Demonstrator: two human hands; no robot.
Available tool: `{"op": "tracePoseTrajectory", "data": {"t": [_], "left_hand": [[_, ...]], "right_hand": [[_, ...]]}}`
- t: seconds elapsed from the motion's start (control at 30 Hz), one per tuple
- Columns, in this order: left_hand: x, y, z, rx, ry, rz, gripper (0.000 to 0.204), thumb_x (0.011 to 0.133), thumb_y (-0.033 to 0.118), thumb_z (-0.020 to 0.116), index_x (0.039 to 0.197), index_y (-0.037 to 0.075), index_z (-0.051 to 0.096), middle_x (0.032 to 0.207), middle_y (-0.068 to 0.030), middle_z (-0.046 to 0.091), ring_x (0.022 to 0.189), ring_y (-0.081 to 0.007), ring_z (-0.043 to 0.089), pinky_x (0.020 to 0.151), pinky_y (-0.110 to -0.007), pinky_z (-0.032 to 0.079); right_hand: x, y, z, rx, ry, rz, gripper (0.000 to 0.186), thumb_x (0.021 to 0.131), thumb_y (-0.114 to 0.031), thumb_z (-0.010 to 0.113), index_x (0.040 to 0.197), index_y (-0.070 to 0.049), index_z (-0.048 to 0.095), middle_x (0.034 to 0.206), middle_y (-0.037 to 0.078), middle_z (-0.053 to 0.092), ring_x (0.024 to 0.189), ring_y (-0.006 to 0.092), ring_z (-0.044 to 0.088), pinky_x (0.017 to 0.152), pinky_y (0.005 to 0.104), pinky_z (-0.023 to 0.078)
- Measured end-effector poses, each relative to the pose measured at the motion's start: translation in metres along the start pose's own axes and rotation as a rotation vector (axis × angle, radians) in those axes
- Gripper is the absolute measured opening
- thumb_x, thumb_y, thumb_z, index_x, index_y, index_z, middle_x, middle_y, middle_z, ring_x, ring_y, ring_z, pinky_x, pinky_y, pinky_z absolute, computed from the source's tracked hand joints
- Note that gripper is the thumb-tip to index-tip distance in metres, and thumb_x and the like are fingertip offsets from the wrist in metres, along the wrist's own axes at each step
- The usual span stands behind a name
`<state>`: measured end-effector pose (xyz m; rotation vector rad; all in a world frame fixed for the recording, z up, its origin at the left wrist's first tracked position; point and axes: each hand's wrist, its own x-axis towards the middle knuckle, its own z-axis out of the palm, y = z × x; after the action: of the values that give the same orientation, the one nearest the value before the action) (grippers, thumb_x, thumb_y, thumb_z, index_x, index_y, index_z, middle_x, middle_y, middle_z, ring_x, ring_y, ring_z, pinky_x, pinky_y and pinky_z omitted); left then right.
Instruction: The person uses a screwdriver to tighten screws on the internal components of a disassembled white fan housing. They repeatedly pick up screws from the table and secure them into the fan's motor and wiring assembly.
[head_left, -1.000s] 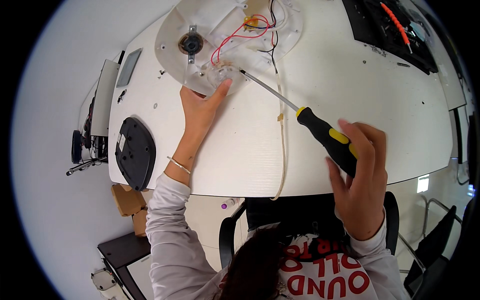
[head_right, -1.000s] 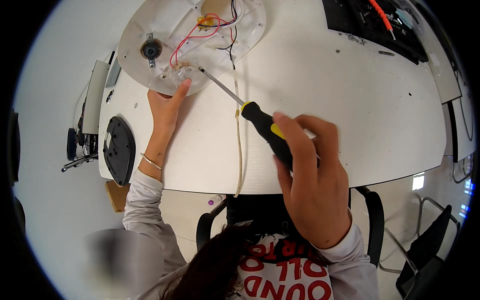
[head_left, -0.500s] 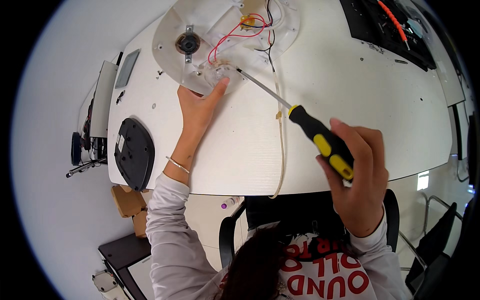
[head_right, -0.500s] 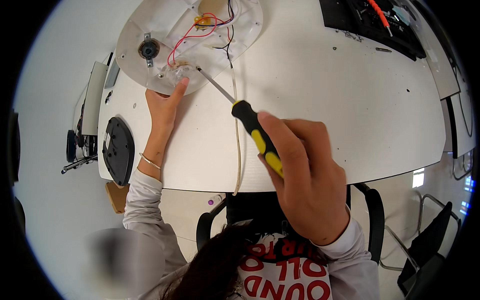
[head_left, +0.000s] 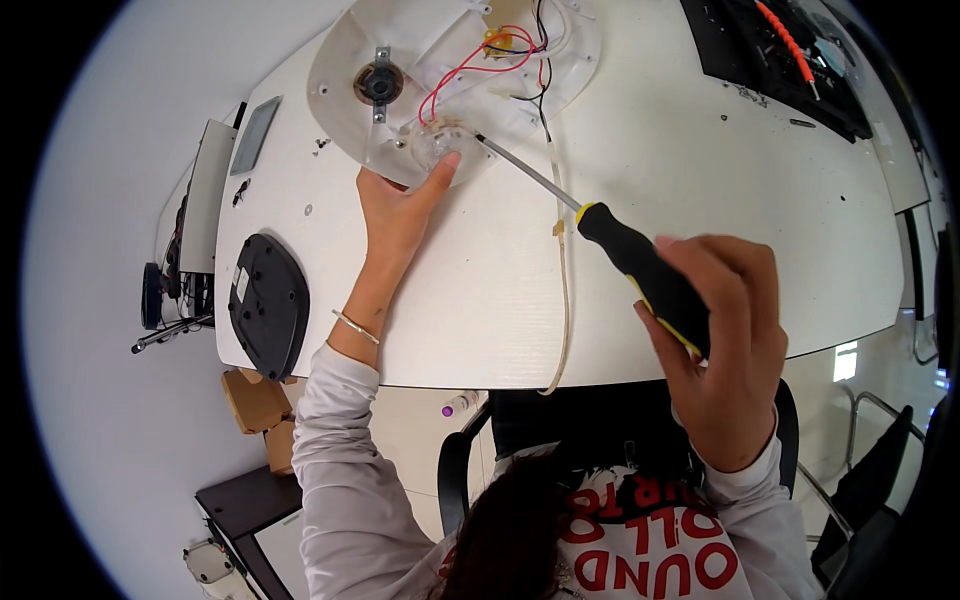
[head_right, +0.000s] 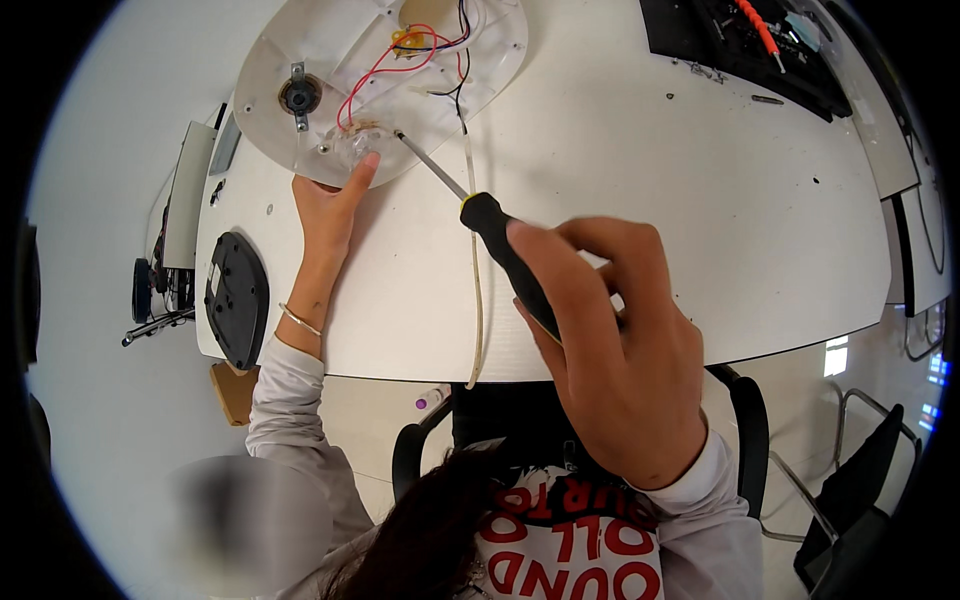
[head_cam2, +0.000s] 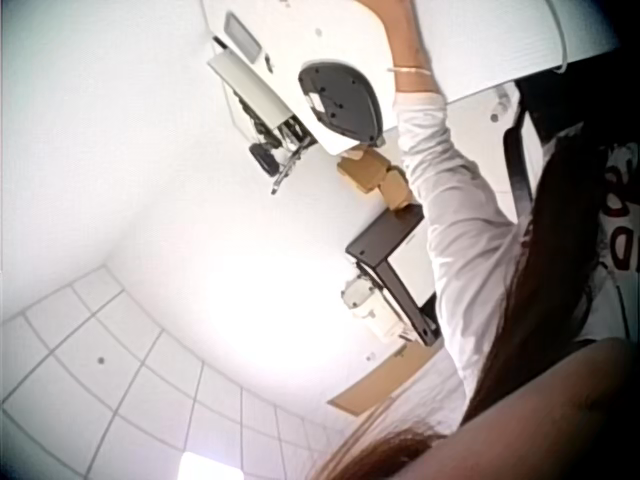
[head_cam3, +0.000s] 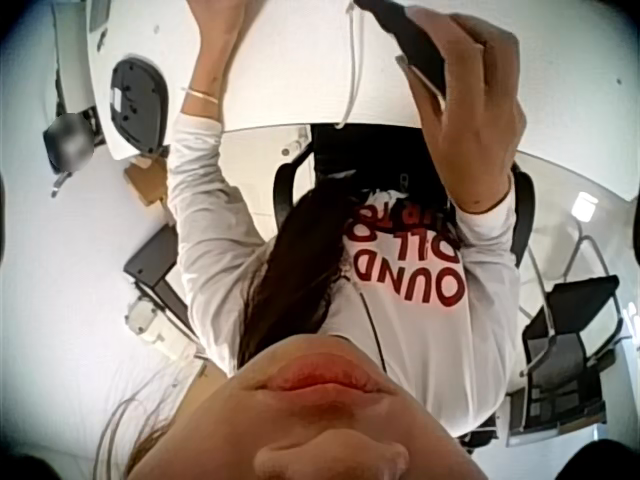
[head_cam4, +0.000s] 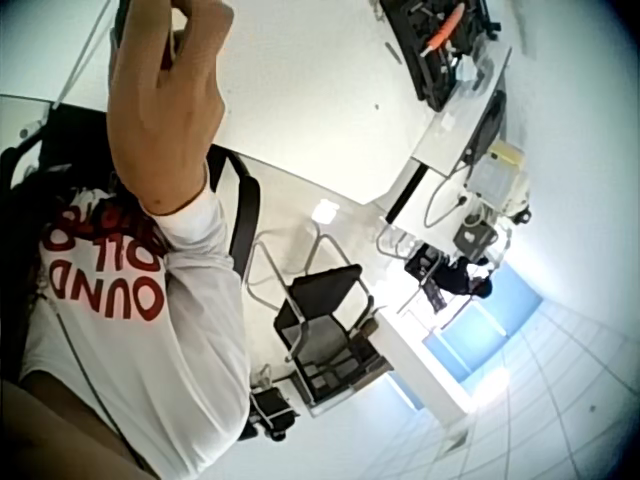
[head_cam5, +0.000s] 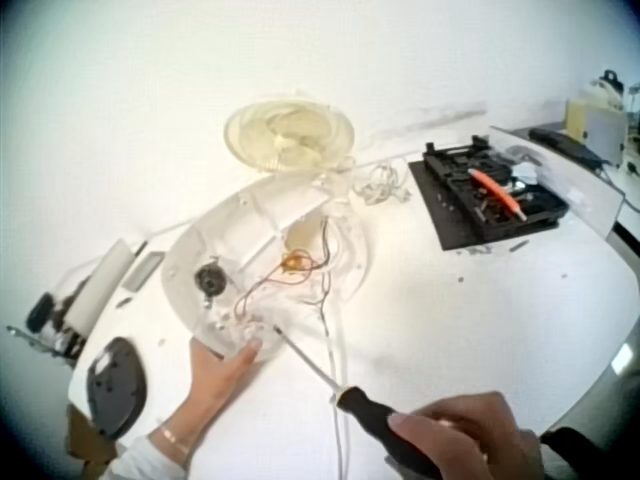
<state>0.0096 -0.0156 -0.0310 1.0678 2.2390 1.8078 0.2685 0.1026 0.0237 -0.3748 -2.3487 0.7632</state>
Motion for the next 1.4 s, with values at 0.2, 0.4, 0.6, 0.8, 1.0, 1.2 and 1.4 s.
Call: {"op": "tracePoseTrajectory", "data": {"t": [0.2, 0.4, 0.6, 0.8, 1.0, 1.2, 1.4], "left_hand": [[0.002, -0.004, -0.002, 0.051, 0.014, 0.054, 0.041, 0.073, 0.015, 0.074, 0.103, -0.005, 0.055, 0.095, -0.0091, 0.063, 0.082, -0.0136, 0.058, 0.077, -0.027, 0.046], [-0.001, 0.002, -0.001, 0.042, 0.003, 0.007, 0.040, 0.073, 0.015, 0.074, 0.102, -0.005, 0.056, 0.094, -0.0091, 0.063, 0.083, -0.0134, 0.058, 0.077, -0.027, 0.046], [0.000, 0.000, 0.002, -0.003, 0.010, 0.016, 0.040, 0.074, 0.016, 0.074, 0.102, -0.005, 0.056, 0.094, -0.0095, 0.063, 0.083, -0.0133, 0.058, 0.077, -0.027, 0.046], [0.000, 0.002, -0.002, 0.018, 0.021, 0.006, 0.042, 0.074, 0.016, 0.074, 0.104, -0.005, 0.054, 0.097, -0.0101, 0.063, 0.085, -0.0140, 0.058, 0.078, -0.028, 0.046], [0.000, 0.000, -0.001, 0.011, -0.002, 0.020, 0.043, 0.075, 0.017, 0.073, 0.105, -0.006, 0.054, 0.098, -0.0102, 0.062, 0.087, -0.0141, 0.058, 0.079, -0.028, 0.046], [-0.001, -0.001, -0.001, 0.000, 0.000, 0.018, 0.043, 0.075, 0.017, 0.073, 0.105, -0.005, 0.054, 0.098, -0.0101, 0.062, 0.086, -0.0138, 0.058, 0.079, -0.027, 0.045], [0.000, 0.001, -0.001, 0.015, -0.002, 0.021, 0.043, 0.074, 0.017, 0.074, 0.105, -0.005, 0.054, 0.097, -0.0095, 0.062, 0.086, -0.0136, 0.058, 0.078, -0.027, 0.046]], "right_hand": [[0.010, 0.011, -0.007, -0.142, 0.007, 0.167, 0.028, 0.080, -0.009, 0.066, 0.105, -0.002, 0.057, 0.087, 0.010, 0.056, 0.059, 0.0226, 0.059, 0.051, 0.0281, 0.049], [0.005, 0.011, 0.003, -0.054, 0.052, 0.070, 0.041, 0.075, -0.007, 0.068, 0.113, -0.004, 0.053, 0.103, 0.011, 0.051, 0.063, 0.0225, 0.058, 0.053, 0.0295, 0.048], [0.006, 0.004, 0.003, -0.007, 0.067, -0.014, 0.031, 0.075, -0.003, 0.068, 0.104, -0.004, 0.057, 0.096, 0.010, 0.054, 0.061, 0.0217, 0.059, 0.049, 0.0306, 0.047], [0.007, 0.012, 0.003, 0.104, 0.040, 0.268, 0.031, 0.081, -0.011, 0.064, 0.109, -0.003, 0.053, 0.098, 0.013, 0.055, 0.064, 0.0271, 0.061, 0.051, 0.0299, 0.048], [0.005, 0.002, 0.001, 0.120, 0.007, 0.041, 0.043, 0.074, -0.001, 0.067, 0.113, -0.006, 0.050, 0.099, 0.012, 0.054, 0.076, 0.0280, 0.061, 0.058, 0.0325, 0.050], [0.007, 0.000, 0.005, -0.025, 0.089, 0.115, 0.022, 0.076, -0.004, 0.066, 0.098, -0.005, 0.059, 0.094, 0.008, 0.058, 0.060, 0.0273, 0.058, 0.053, 0.0295, 0.049], [0.002, -0.002, 0.003, 0.065, 0.035, 0.083, 0.045, 0.074, -0.006, 0.069, 0.115, -0.008, 0.051, 0.103, 0.011, 0.052, 0.070, 0.0250, 0.059, 0.058, 0.0298, 0.049]]}}
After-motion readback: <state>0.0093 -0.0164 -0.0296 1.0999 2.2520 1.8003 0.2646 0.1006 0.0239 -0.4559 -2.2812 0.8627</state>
